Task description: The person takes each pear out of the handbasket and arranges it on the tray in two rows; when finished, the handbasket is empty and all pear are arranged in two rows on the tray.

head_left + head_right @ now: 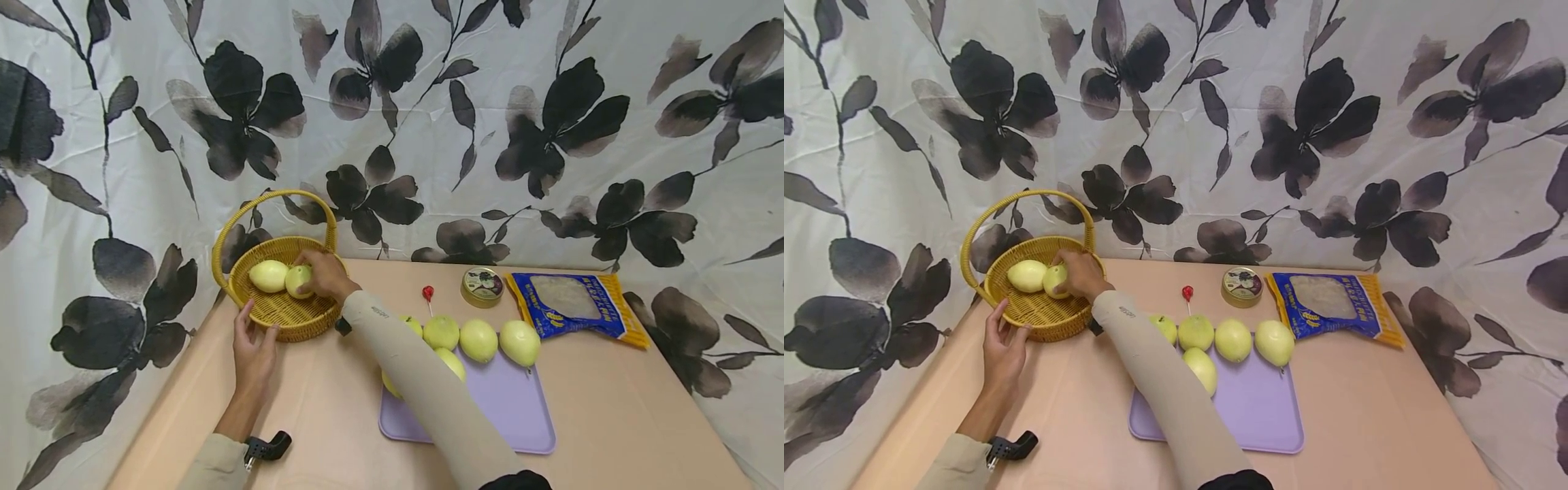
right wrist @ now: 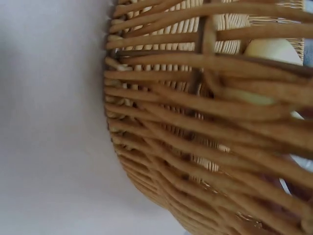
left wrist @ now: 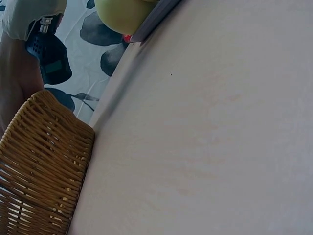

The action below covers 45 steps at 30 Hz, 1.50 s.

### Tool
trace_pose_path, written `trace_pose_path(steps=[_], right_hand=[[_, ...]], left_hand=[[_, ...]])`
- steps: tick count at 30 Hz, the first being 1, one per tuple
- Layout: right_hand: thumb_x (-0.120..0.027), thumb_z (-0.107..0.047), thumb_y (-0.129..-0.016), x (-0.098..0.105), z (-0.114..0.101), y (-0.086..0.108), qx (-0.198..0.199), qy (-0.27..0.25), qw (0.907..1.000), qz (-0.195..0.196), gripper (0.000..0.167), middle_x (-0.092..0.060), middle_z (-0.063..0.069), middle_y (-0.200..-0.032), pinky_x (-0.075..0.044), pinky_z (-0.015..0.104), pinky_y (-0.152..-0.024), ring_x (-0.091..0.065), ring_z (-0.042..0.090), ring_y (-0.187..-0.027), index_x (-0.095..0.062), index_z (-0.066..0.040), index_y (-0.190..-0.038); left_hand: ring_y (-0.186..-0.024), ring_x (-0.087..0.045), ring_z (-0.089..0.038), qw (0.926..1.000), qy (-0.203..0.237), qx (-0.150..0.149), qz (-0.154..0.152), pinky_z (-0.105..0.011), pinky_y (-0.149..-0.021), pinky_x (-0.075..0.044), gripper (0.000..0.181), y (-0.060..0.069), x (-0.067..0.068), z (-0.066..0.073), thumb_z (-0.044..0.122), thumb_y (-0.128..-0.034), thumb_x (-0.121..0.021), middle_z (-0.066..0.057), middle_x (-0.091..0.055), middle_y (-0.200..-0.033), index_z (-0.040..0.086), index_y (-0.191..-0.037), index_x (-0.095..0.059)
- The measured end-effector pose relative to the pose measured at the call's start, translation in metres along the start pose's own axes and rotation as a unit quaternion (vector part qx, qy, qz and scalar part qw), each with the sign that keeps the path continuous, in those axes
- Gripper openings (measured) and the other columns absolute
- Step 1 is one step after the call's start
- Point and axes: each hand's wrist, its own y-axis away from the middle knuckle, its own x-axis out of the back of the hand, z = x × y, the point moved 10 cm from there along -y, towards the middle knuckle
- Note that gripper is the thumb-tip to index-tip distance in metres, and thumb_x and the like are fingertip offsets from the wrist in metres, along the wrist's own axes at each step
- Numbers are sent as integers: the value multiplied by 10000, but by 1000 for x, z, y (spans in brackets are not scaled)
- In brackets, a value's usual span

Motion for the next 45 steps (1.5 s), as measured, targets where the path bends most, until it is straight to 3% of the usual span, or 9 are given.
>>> trace_pose_path(steps=[6,11,17,25,32,35,40,45], right_hand=[[-940,-259,-790,1,-3,7,9,-138,9996,-244,552,-723,12,-1350,-535,286,-1043,-653,217,-1257,-696,-221,-1284],[-950,-219,-780,9,-8,14,66,-558,9981,-253,536,-736,11,-1331,-545,275,-1010,-660,200,-1242,-706,-218,-1258],[-965,-232,-768,32,-19,23,486,-600,9970,29,522,-775,-34,-1246,-512,244,-967,-672,156,-1190,-712,-222,-1225],[-957,-241,-792,69,-38,52,806,-933,9922,165,567,-751,4,-1293,-536,239,-922,-670,153,-1109,-701,-208,-1297],[-952,-265,-794,101,-50,84,1057,-1171,9863,482,615,-742,-31,-1279,-545,215,-928,-683,124,-1110,-684,-212,-1345],[-954,-244,-791,111,-53,100,1182,-1353,9822,557,624,-731,-34,-1284,-575,232,-942,-689,127,-1112,-681,-209,-1351],[-954,-181,-792,126,-49,126,1339,-1771,9726,684,609,-707,-20,-1315,-610,277,-983,-670,137,-1119,-689,-178,-1341],[-946,-133,-802,136,-37,149,1349,-1924,9686,817,594,-707,2,-1347,-600,255,-995,-688,178,-1157,-688,-156,-1336]], left_hand=[[-1651,-167,-282,10000,-4,75,40,-482,-1311,-302,750,1,1,-1,79,-1067,-556,16,-123,-1791,312,-1697,-223],[-1654,-163,-260,9999,15,101,-21,-328,-1286,-338,742,2,-1,0,95,-1077,-555,29,-119,-1790,304,-1700,-212],[-1649,-179,-273,10000,-56,-5,-20,-158,-1198,-383,742,1,0,1,84,-1075,-559,28,-137,-1786,289,-1700,-215],[-1651,-175,-272,9999,-110,34,-44,-277,-1263,-362,739,1,-1,0,79,-1079,-552,27,-128,-1788,272,-1703,-205],[-1648,-190,-259,9998,-194,-1,-12,-67,-1115,-391,746,1,1,0,92,-1073,-563,22,-145,-1786,297,-1700,-212],[-1650,-184,-263,9996,-281,-41,-1,-172,-1211,-375,746,1,2,1,102,-1075,-563,33,-134,-1788,298,-1701,-207],[-1650,-179,-298,9996,-237,-166,27,-513,-1312,-298,755,-1,1,2,88,-1067,-570,15,-117,-1792,285,-1701,-210],[-1651,-171,-294,9997,-198,-115,39,-554,-1305,-292,759,-1,0,1,85,-1062,-570,18,-106,-1794,278,-1702,-209]])
